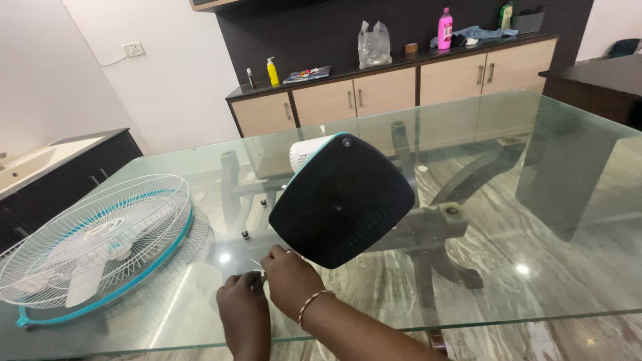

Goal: The person uses a screwdriver to adjust internal wiring in the back of a small teal fan. They then reattach the black back cover and tighten the screws to secure it.

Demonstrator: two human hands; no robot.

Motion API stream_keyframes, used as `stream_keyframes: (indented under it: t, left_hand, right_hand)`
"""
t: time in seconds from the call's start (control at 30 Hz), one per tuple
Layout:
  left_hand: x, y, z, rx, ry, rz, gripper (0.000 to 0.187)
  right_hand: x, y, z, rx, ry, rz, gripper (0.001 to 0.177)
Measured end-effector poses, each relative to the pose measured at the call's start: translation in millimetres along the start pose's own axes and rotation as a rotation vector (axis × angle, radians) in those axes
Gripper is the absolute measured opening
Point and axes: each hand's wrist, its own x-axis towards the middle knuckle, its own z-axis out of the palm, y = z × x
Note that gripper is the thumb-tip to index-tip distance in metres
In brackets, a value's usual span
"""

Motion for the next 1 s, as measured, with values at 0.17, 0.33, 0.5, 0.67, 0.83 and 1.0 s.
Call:
stream_keyframes:
  t: [0.17,0.33,0.5,0.67,0.83,1.0]
  left_hand:
    - [0,2,-1,0.039,-0.093,-0.078,0.019]
    - [1,6,-5,0.056,-0.093,-0.057,0.018]
    - [0,8,-4,0.023,-0.061,-0.049,0.017]
    - [1,8,-12,-0.323,0.004,-0.147,0.015]
    - [-1,13,-20,-0.321,0.009,-0.189,0.015]
    - [-3,20,-22,-0.296,0.025,-0.189,0.015]
  right_hand:
    - [12,-7,13,-0.052,-0.091,0.119,0.017]
    - [5,-3,20,-0.033,0.023,0.113,0.015]
    - [4,10,25,0.063,0.151,0.143,0.016]
    - [3,17,19,0.255,0.231,0.133,0.021]
    - [3,11,12,0.289,0.126,0.183,0.024]
    - [1,7,7,0.291,0.086,0.223,0.025]
